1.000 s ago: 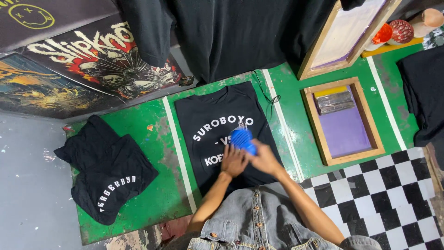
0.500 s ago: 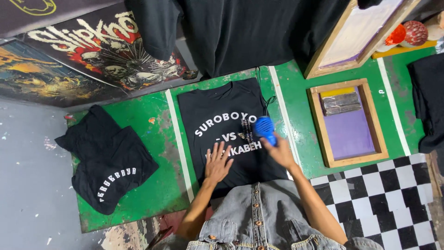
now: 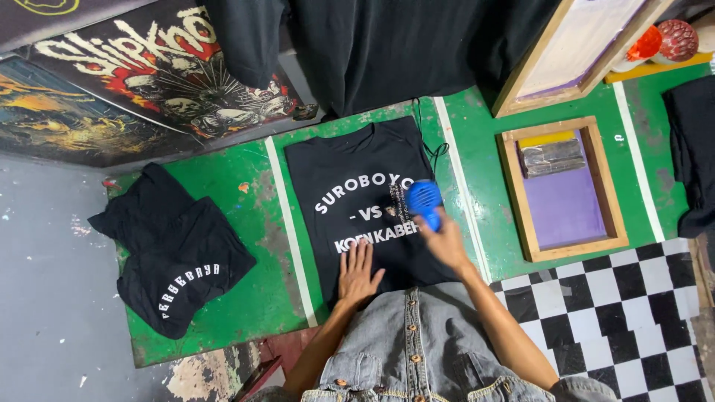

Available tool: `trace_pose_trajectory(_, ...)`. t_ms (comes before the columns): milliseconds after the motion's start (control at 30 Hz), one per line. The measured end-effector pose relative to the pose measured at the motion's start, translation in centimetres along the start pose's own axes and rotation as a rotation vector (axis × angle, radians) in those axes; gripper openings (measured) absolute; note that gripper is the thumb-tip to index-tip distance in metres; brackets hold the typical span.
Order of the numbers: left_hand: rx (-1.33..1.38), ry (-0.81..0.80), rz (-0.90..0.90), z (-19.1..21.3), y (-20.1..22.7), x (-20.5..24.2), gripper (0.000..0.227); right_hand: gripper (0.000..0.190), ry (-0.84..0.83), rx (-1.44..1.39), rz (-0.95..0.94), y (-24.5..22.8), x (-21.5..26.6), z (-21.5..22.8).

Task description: The person lays a black t-shirt flat on a green workbench and smooths it out. They then use a wooden screen printing frame and a squeegee to apply purple ink onto the shirt's design. Finally, they use a blue hairdryer to dry the printed area.

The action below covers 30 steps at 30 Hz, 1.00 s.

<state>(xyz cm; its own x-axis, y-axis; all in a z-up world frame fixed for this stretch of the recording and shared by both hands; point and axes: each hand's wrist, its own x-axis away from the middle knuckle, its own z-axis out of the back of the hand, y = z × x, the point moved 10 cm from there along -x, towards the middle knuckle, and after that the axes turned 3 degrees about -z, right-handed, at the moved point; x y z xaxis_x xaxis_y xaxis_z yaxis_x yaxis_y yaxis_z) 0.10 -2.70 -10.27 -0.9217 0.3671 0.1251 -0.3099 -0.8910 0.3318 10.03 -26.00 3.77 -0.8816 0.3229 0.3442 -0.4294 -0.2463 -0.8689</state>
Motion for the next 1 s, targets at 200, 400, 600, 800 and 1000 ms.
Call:
trace_pose_trajectory(200, -0.177, 0.427, -0.203, -9.8, 0.2, -0.6, 0.077, 0.033, -0.629, 0.349, 0.203, -3.1, 7.9, -9.8)
trace_pose_trajectory(400, -0.086, 0.352, -0.22, -2.9, -1.6, 0.1, 0.062, 0.036, -0.833, 0.516, 0.328, -1.6, 9.3, -11.6)
trace_pose_trajectory(600, -0.063, 0.156, -0.126, 3.0, -2.4, 2.5, 0.068, 0.032, -0.581, 0.435, 0.182, -0.9, 5.7, -7.3)
trace_pose_trajectory(800, -0.075, -0.044, 0.268, 2.9, -7.5, 4.0, 0.066, 0.022, -0.155, 0.168, 0.023, 4.5, 0.6, -0.1)
trace_pose_trajectory(1000, -0.151, 0.112, 0.238, 4.5, -5.9, 2.6, 0.068, 0.022, 0.177, -0.005, -0.113, 5.5, 0.3, 6.5)
